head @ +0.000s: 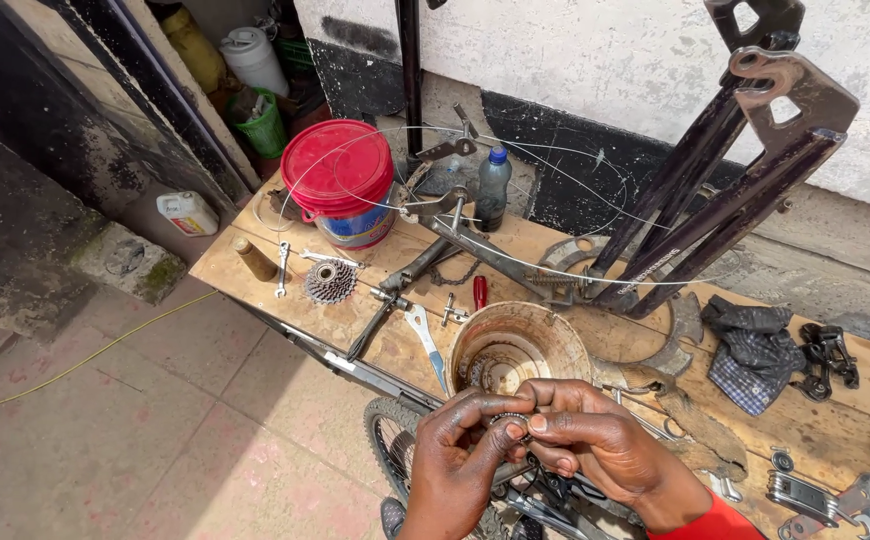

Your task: Cleaning and inspecting bicycle bearing races using a rag and small tools at a workbench.

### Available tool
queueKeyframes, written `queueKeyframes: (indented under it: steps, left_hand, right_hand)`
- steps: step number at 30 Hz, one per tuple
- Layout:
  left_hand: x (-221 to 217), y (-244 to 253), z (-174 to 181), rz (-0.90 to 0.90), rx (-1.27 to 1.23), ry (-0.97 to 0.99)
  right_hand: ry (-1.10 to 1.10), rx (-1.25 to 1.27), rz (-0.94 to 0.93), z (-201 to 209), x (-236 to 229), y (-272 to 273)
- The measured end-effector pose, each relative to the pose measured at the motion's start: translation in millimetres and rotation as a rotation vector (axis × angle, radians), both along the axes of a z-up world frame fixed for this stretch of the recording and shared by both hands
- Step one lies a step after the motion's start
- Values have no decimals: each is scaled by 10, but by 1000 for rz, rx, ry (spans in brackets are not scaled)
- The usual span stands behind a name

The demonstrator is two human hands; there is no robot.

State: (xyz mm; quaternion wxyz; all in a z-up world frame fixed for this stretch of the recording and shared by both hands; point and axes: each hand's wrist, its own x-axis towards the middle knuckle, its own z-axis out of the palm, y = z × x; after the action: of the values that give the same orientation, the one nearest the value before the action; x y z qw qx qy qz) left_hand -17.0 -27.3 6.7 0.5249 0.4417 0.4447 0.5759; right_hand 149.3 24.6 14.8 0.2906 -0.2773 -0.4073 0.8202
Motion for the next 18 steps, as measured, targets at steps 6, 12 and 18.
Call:
queueKeyframes:
  steps: [6, 12, 18]
  left_hand:
    - [9, -3, -77, 18, -66, -114]
    - [85, -27, -175, 84, -180, -373]
    - [149, -53, -117, 181, -163, -165]
  right_hand:
    - [37, -94, -91, -101, 86, -7]
    - [-204, 50, -295, 71, 67, -161]
    - [-422, 338, -390, 86, -52, -390]
